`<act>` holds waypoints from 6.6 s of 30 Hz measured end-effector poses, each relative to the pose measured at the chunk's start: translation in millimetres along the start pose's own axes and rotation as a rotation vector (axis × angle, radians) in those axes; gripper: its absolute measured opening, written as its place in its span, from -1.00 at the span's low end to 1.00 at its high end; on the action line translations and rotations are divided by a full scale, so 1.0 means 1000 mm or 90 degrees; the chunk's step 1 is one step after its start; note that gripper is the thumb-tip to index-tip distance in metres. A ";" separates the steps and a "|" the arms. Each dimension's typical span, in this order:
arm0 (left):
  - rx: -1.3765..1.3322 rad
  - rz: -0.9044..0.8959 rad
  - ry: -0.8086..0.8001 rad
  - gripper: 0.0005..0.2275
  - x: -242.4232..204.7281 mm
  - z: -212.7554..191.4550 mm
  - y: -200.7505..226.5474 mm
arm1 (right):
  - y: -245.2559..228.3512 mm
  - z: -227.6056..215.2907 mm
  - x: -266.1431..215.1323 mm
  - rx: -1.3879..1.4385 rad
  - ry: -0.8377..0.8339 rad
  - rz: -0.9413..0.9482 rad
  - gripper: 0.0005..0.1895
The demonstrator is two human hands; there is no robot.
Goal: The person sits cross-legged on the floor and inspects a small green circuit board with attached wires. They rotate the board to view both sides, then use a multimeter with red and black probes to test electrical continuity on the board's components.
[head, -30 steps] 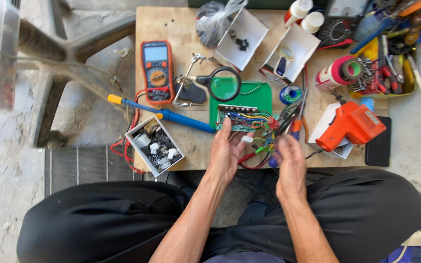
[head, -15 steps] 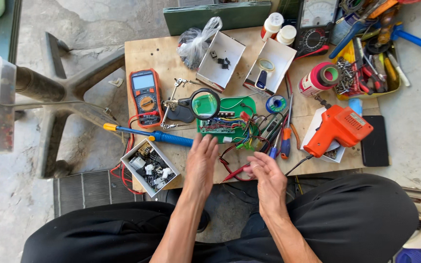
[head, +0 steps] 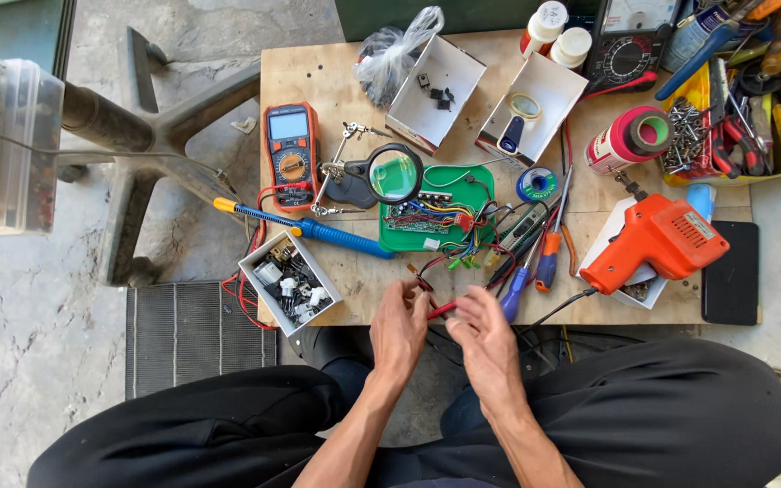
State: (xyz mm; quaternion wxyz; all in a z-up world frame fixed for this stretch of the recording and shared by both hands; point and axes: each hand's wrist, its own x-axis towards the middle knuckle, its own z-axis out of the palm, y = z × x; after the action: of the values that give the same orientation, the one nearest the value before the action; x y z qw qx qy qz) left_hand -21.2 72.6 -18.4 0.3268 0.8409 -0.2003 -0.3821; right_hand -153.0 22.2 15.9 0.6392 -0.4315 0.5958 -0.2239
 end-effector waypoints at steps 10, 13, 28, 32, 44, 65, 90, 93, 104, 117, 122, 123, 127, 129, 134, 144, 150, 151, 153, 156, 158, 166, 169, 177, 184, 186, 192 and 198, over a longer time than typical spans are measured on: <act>0.013 -0.120 0.008 -0.58 0.022 0.018 0.005 | 0.003 -0.007 -0.004 -0.134 -0.133 0.071 -0.49; -0.080 -0.136 -0.024 -0.59 0.014 0.011 0.014 | 0.001 -0.011 -0.008 -0.136 -0.124 0.061 -0.69; 0.314 0.072 -0.212 -0.79 0.009 0.016 -0.026 | -0.049 -0.070 -0.020 0.133 0.098 -0.122 -0.59; 0.331 0.105 -0.265 -0.77 -0.020 -0.013 0.008 | -0.031 -0.071 -0.013 0.072 0.151 -0.143 -0.64; -0.162 0.161 0.000 -0.82 -0.088 -0.145 0.084 | -0.054 -0.014 -0.050 -0.384 -0.151 -0.381 -0.54; -0.590 -0.072 -0.020 -0.65 -0.012 -0.029 0.051 | -0.063 -0.051 -0.021 -0.286 0.159 -0.277 -0.63; -0.580 -0.186 -0.077 -0.51 0.006 -0.007 0.022 | -0.033 -0.080 -0.036 -0.858 -0.490 -0.187 -0.67; -0.517 -0.118 -0.083 -0.47 0.009 0.001 0.009 | -0.055 -0.062 -0.048 -0.885 -0.665 -0.016 -0.58; -0.285 0.056 -0.111 -0.65 -0.040 -0.026 0.054 | -0.035 -0.049 -0.002 -0.613 -0.231 -0.140 -0.59; -0.158 0.062 -0.105 -0.68 0.021 0.016 0.004 | -0.043 -0.063 0.000 -0.213 -0.080 0.027 -0.78; -0.091 0.026 -0.187 -0.52 0.016 0.003 0.007 | -0.057 -0.049 -0.003 -0.391 -0.012 0.073 -0.68; -0.092 0.025 -0.186 -0.52 0.021 0.013 -0.002 | -0.052 -0.047 0.000 -0.392 -0.013 0.073 -0.68; -0.082 -0.057 -0.223 -0.50 0.019 0.020 -0.012 | -0.030 -0.040 0.009 -0.359 -0.004 0.051 -0.64; -0.012 -0.020 -0.231 -0.53 -0.001 0.001 0.008 | -0.023 -0.037 0.010 -0.346 -0.005 0.055 -0.64; -0.087 0.206 -0.351 -0.76 -0.059 -0.059 0.059 | -0.034 -0.034 0.001 0.212 0.012 0.147 -0.69; -0.179 0.196 -0.494 -0.84 -0.073 -0.076 0.071 | -0.052 -0.052 -0.022 0.342 -0.007 0.213 -0.75; -0.230 0.132 -0.545 -0.69 -0.063 -0.061 0.070 | -0.057 -0.053 -0.033 0.219 0.084 -0.056 -0.82; -0.263 0.066 -0.481 -0.67 -0.059 -0.054 0.066 | -0.060 -0.054 -0.040 0.178 0.073 -0.085 -0.82; -0.294 0.001 -0.417 -0.60 -0.052 -0.047 0.068 | -0.064 -0.056 -0.051 0.136 0.061 -0.113 -0.81; -0.454 -0.147 -0.384 -0.38 -0.043 -0.041 0.083 | -0.072 -0.065 -0.064 0.005 -0.054 -0.123 -0.85; -0.650 -0.269 -0.407 -0.49 -0.035 -0.037 0.088 | -0.082 -0.065 -0.073 -0.218 -0.178 -0.028 -0.87; -0.513 -0.123 -0.388 -0.77 -0.018 -0.023 0.081 | -0.075 -0.063 -0.070 -0.322 -0.222 0.087 -0.84; -0.405 -0.053 -0.324 -0.68 -0.011 -0.026 0.101 | -0.067 -0.070 -0.067 -0.194 -0.293 0.037 -0.80; 0.007 -0.008 -0.200 -0.38 0.004 -0.023 0.103 | -0.062 -0.089 -0.066 -0.080 -0.368 -0.020 -0.77; 0.100 0.074 -0.198 -0.47 0.029 0.002 0.059 | -0.085 -0.094 -0.094 0.062 -0.571 -0.053 -0.79; 0.061 0.058 -0.226 -0.47 0.015 -0.006 0.068 | -0.096 -0.091 -0.099 0.084 -0.647 -0.063 -0.83; -0.308 -0.286 -0.260 -0.26 -0.029 -0.039 0.054 | -0.095 -0.086 -0.095 -0.198 -0.550 -0.132 -0.81; -0.360 -0.326 -0.163 -0.40 -0.070 -0.080 0.058 | -0.103 -0.078 -0.106 -0.319 -0.524 -0.136 -0.86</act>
State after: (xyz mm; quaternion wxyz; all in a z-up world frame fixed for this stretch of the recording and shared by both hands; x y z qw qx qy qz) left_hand -8.2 104.4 97.8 0.4114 0.6862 0.0897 -0.5932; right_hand -224.1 30.0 166.9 0.6714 -0.6836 0.2816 0.0512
